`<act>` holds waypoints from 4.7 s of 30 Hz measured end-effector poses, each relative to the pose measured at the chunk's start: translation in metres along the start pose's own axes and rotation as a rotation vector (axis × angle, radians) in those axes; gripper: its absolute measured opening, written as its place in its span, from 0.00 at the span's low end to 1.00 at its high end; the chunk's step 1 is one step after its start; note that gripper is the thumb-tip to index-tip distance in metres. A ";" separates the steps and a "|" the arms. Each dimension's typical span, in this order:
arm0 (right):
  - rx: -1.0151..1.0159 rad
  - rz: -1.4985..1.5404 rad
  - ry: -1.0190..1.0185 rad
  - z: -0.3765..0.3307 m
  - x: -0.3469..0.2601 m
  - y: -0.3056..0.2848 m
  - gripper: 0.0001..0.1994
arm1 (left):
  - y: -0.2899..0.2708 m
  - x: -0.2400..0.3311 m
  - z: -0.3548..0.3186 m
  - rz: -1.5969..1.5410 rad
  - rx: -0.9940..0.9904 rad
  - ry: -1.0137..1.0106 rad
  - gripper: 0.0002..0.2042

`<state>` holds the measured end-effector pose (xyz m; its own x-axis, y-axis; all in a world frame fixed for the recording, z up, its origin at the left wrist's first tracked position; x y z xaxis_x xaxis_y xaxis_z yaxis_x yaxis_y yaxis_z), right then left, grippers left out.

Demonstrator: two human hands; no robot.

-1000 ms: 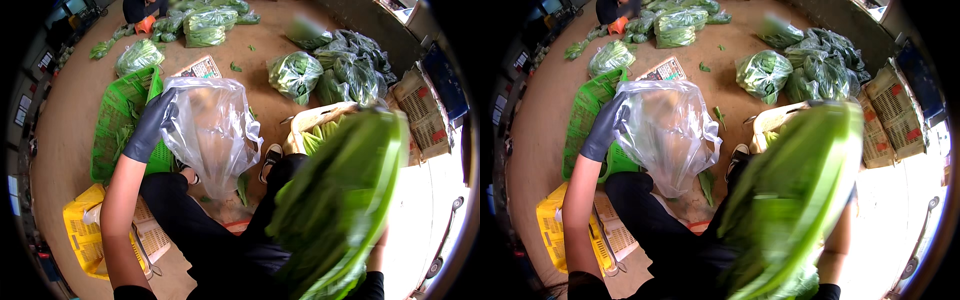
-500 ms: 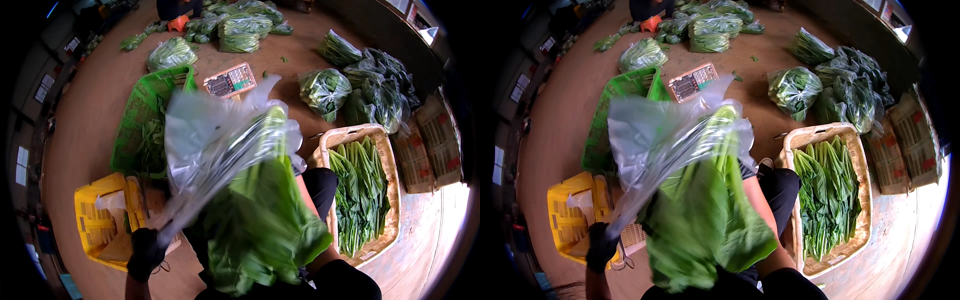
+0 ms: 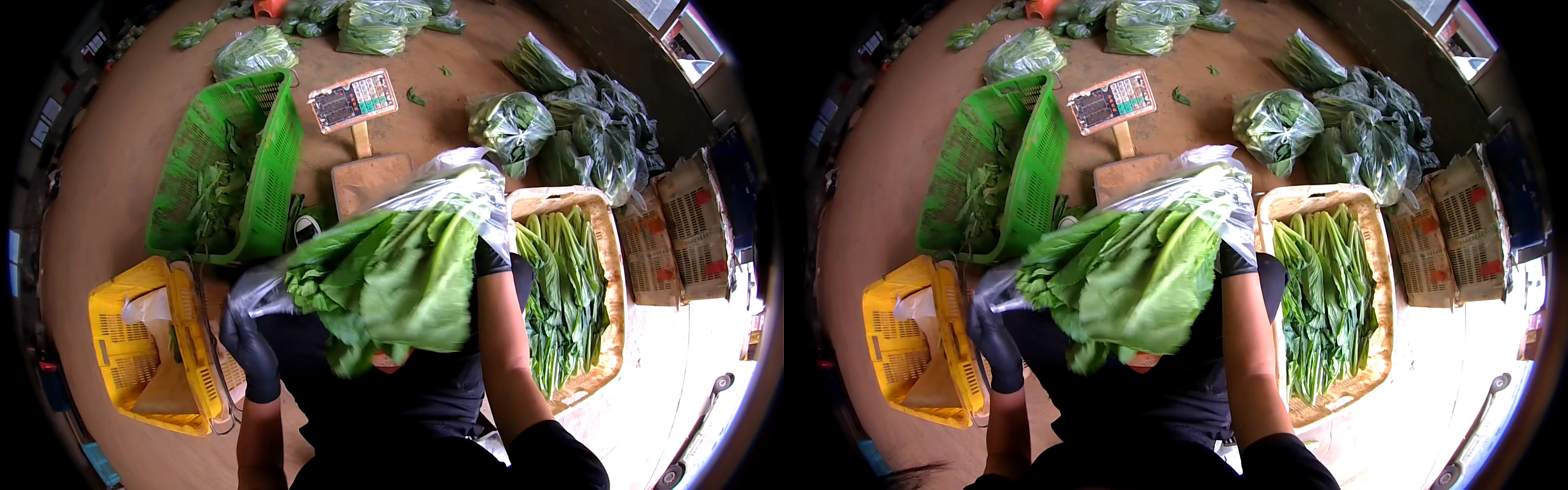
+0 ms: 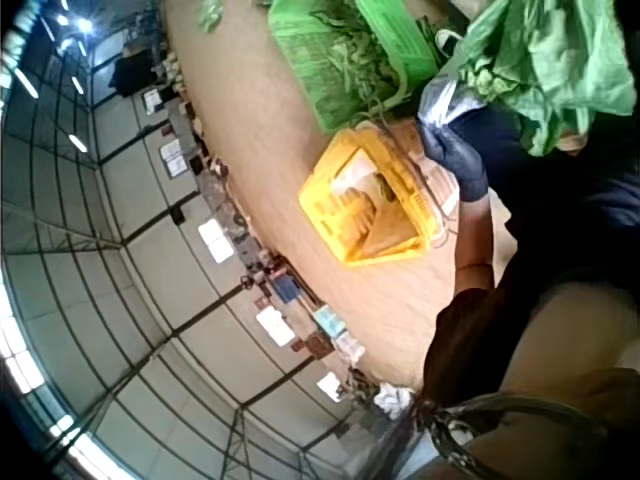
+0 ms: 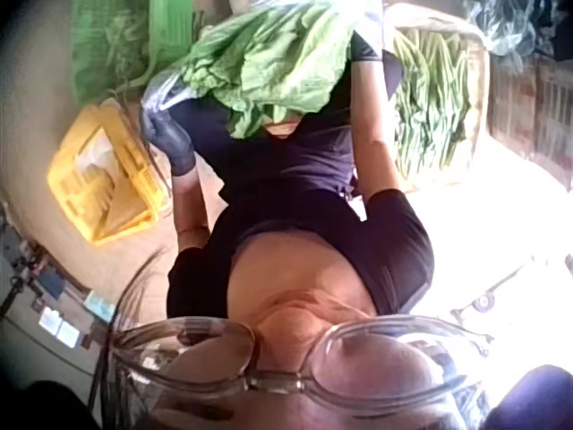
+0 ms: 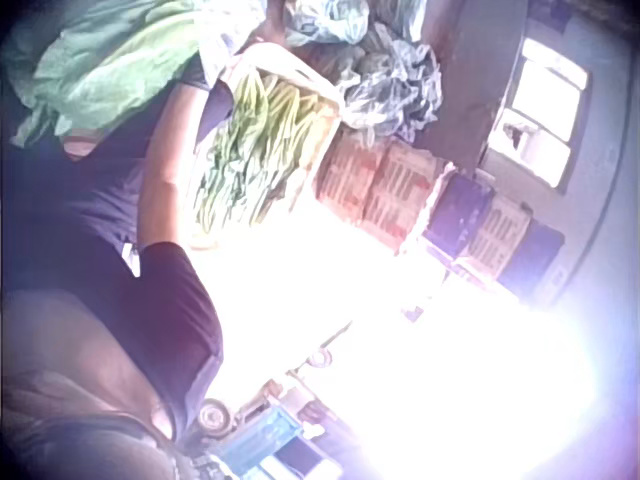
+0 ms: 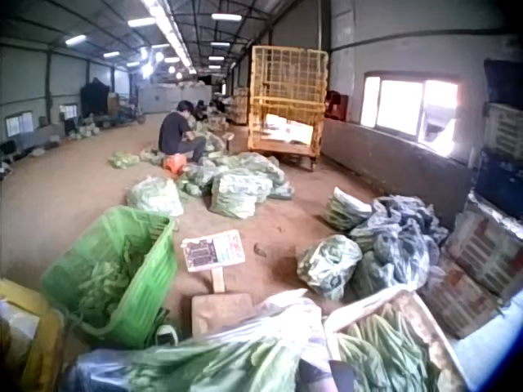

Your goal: The person puts leafy green vegetables from a plastic crate into a plastic bag, weighs the bag on a digital scale, and ties the bag closed by hand.

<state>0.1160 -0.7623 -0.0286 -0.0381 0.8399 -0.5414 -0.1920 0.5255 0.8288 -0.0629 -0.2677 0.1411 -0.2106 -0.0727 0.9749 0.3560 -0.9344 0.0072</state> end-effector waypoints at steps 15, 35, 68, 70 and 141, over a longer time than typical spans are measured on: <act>0.018 -1.768 0.061 0.065 0.060 0.116 0.18 | 0.005 -0.029 -0.101 -0.427 -0.761 -1.083 0.13; 0.022 -1.817 0.131 0.122 0.094 -0.032 0.21 | 0.083 -0.140 0.219 -1.191 -0.430 -0.654 0.30; -0.401 -2.175 0.849 0.146 0.141 -0.047 0.22 | 0.107 -0.173 0.242 -0.453 -0.483 -0.656 0.19; -0.425 -2.220 0.275 0.174 0.082 -0.030 0.23 | 0.115 -0.168 0.238 -0.400 -0.449 -0.692 0.19; 0.148 -2.143 1.213 -0.023 -0.037 -0.185 0.28 | 0.113 -0.222 0.251 0.136 -0.505 -0.532 0.20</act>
<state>0.1304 -0.8940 -0.1651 -0.2689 -0.9622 -0.0435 -0.6645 0.2180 -0.7148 0.2527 -0.2695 -0.0184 0.3200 -0.1404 0.9370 -0.1416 -0.9849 -0.0993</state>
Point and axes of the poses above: each hand's wrist, its own z-axis towards the middle knuckle, its own y-axis out of the palm, x = y × z, the point moved 4 cm from there along z, towards the middle knuckle, and after that the axes turned 7 degrees about -x, right-handed, at the moved point
